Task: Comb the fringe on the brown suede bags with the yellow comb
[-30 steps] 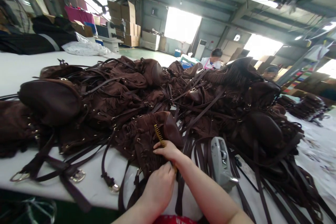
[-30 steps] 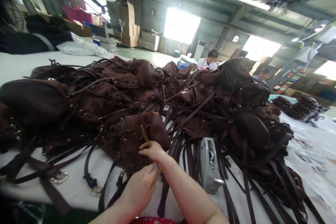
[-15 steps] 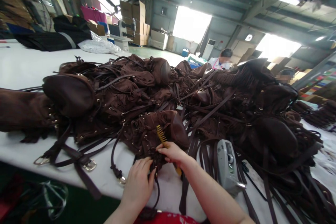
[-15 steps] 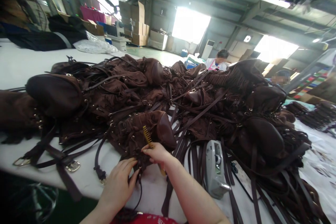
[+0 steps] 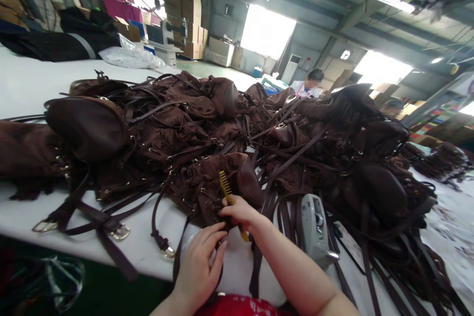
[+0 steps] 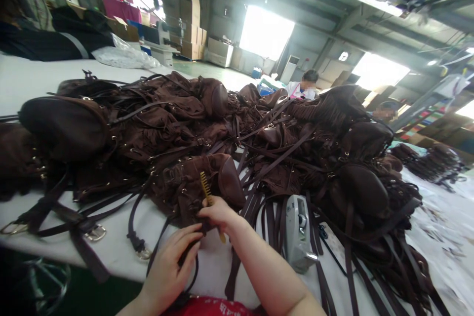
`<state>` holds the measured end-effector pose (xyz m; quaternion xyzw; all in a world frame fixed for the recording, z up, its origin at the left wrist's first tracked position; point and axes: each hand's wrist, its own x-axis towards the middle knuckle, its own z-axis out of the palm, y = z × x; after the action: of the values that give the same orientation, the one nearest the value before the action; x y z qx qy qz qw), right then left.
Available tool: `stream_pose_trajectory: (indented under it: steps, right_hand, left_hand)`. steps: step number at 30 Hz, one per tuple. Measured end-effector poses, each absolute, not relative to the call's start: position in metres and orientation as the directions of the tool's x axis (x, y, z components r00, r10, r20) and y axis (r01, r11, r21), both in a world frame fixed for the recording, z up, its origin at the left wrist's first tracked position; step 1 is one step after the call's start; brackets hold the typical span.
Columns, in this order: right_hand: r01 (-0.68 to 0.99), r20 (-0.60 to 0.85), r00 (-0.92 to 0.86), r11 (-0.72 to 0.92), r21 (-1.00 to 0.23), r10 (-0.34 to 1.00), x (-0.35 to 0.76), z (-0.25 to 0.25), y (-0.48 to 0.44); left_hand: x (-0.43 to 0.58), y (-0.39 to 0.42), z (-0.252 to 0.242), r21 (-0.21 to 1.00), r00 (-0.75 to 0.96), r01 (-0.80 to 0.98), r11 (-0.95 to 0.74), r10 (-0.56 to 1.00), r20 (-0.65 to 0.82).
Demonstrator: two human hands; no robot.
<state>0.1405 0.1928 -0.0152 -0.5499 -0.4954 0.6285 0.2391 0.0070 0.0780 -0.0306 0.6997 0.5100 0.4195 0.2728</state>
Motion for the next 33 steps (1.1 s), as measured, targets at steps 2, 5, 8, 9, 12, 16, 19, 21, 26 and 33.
stream_pose_trajectory:
  steps: [2, 5, 8, 9, 12, 16, 19, 21, 26, 33]
  right_hand:
    - [0.204, -0.468, -0.314, -0.422, -0.883, 0.826, 0.148, -0.003, 0.195]
    - [0.114, -0.436, -0.359, -0.425, -0.898, 0.825, 0.156, 0.022, 0.196]
    - [-0.039, -0.373, -0.404, -0.423, -0.905, 0.835, 0.154, 0.050, 0.189]
    - [-0.089, -0.354, -0.408, -0.422, -0.902, 0.841, 0.152, 0.058, 0.183]
    - [-0.172, -0.323, -0.398, -0.415, -0.893, 0.859, 0.140, 0.076, 0.158]
    - [-0.175, -0.302, -0.330, -0.373, -0.911, 0.894, 0.133, 0.084, 0.121]
    - [-0.048, -0.237, -0.277, -0.260, -0.965, 0.931, 0.138, 0.084, 0.106]
    - [0.005, -0.164, -0.242, -0.168, -0.986, 0.956, 0.142, 0.082, 0.107]
    - [-0.095, -0.116, -0.207, -0.138, -0.986, 0.971, 0.150, 0.074, 0.123]
    - [0.195, -0.039, -0.368, 0.036, -0.980, 0.929, 0.195, 0.083, 0.114]
  left_hand:
    - [0.003, 0.077, -0.027, 0.927, 0.059, 0.307, -0.213, 0.977, 0.205]
    - [0.004, 0.084, -0.019, 0.990, 0.155, -0.079, 0.116, 0.983, -0.103]
    - [0.013, 0.102, -0.002, 0.802, 0.366, -0.417, 0.427, 0.887, -0.282]
    - [0.017, 0.110, 0.005, 0.727, 0.421, -0.490, 0.480, 0.861, -0.285]
    - [0.027, 0.131, 0.027, 0.546, 0.518, -0.623, 0.560, 0.819, -0.249]
    - [0.036, 0.141, 0.040, 0.400, 0.667, -0.602, 0.691, 0.710, -0.223]
    - [0.043, 0.139, 0.042, 0.360, 0.707, -0.613, 0.703, 0.692, -0.148]
    - [0.051, 0.140, 0.046, 0.353, 0.665, -0.658, 0.665, 0.733, -0.143]
    - [0.072, 0.157, 0.060, 0.391, 0.540, -0.698, 0.599, 0.800, -0.262]
    - [0.071, 0.169, 0.046, 0.376, 0.494, -0.700, 0.607, 0.792, -0.359]
